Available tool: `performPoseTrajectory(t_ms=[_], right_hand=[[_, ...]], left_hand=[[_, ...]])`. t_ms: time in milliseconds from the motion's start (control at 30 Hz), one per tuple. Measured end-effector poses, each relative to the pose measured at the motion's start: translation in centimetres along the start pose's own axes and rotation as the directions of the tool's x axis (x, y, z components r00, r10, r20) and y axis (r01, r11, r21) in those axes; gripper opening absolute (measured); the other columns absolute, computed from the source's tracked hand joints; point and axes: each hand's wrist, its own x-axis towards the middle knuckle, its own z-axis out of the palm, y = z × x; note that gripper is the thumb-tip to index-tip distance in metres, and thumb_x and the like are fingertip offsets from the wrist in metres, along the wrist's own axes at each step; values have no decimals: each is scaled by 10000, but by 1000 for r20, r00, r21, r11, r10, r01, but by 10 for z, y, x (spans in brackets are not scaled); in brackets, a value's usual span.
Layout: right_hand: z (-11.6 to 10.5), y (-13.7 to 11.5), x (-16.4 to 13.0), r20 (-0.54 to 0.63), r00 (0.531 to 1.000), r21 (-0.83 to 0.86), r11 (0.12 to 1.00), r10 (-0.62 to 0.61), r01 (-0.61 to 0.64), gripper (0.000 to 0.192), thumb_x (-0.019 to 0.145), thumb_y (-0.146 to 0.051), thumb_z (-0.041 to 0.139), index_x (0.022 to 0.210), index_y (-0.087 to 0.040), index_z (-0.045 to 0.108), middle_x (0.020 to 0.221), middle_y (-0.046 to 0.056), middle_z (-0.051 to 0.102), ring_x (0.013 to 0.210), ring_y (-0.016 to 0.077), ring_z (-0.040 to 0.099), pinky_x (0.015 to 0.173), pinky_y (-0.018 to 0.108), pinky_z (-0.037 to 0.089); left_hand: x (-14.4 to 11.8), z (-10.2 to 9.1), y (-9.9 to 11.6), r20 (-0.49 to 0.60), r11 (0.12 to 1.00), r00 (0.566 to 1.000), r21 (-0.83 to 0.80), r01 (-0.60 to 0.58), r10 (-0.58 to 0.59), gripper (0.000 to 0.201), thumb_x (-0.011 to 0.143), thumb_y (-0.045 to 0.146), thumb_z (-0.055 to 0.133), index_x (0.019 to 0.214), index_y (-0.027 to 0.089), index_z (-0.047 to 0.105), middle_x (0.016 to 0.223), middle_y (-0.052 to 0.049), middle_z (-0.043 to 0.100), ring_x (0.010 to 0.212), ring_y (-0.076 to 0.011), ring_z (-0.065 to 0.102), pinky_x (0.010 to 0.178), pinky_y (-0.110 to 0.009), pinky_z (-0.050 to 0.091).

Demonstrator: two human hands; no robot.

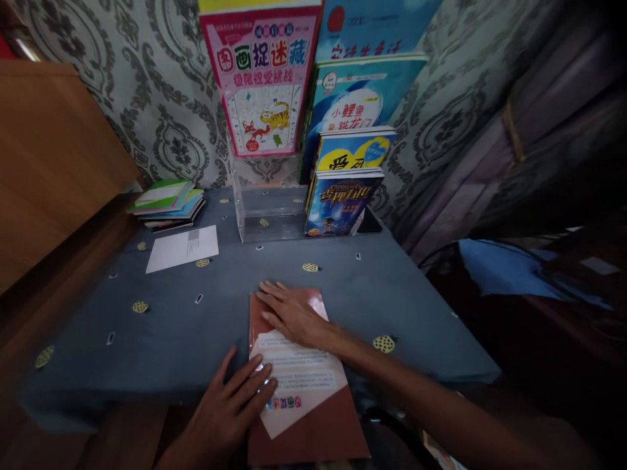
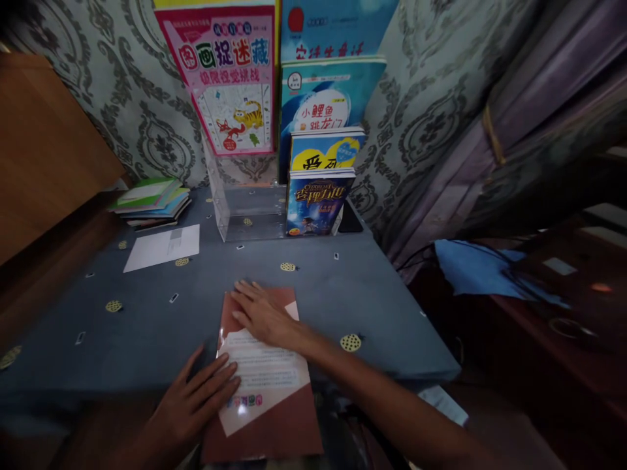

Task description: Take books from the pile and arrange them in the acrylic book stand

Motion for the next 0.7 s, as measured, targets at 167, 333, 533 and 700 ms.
performPoseTrajectory(t_ms=[167, 333, 533, 700], right_hand=[[-23, 2, -11, 11, 999, 333, 942, -43, 37, 540, 1042, -520, 371, 1420, -194, 575, 1498, 122, 553, 1457, 252, 434, 1240, 511, 281], [-43, 12, -25, 55, 997, 632, 771, 52, -75, 653, 971, -711, 371, 1181, -213, 737, 1300, 102, 709, 1284, 263, 615, 1168, 497, 392], [-44, 38, -56, -151, 956, 815, 580, 251, -24, 781, 898, -821, 355, 1124, -189, 755, 1160, 129, 761, 1146, 315, 689, 1098, 537, 462], [-36, 44, -64, -361, 899, 680, 730, 249, 71, 571, 851, -700, 617, 1174, -242, 728, 1179, 83, 752, 1198, 316, 654, 1076, 507, 494]], left_hand=[[20, -19, -16, -120, 978, 989, -197, 60, -85, 398, 1028, 138, 415, 1397, 176, 560, 1233, -93, 737, 1319, -198, 586, 1247, -490, 275], [54, -33, -39, -279, 867, 914, -480, 133, -295, 406, 1039, 398, 445, 1383, 230, 582, 1128, -100, 763, 1093, -235, 710, 1061, -451, 499], [102, -29, -65, -226, 604, 722, -730, 319, -654, 278, 999, 397, 541, 1185, 221, 650, 970, -39, 748, 883, -187, 704, 801, -289, 540], [133, -9, -88, -184, 498, 645, -796, 345, -741, 259, 1000, 417, 507, 1021, 185, 620, 938, -39, 695, 866, -176, 641, 755, -266, 504]])
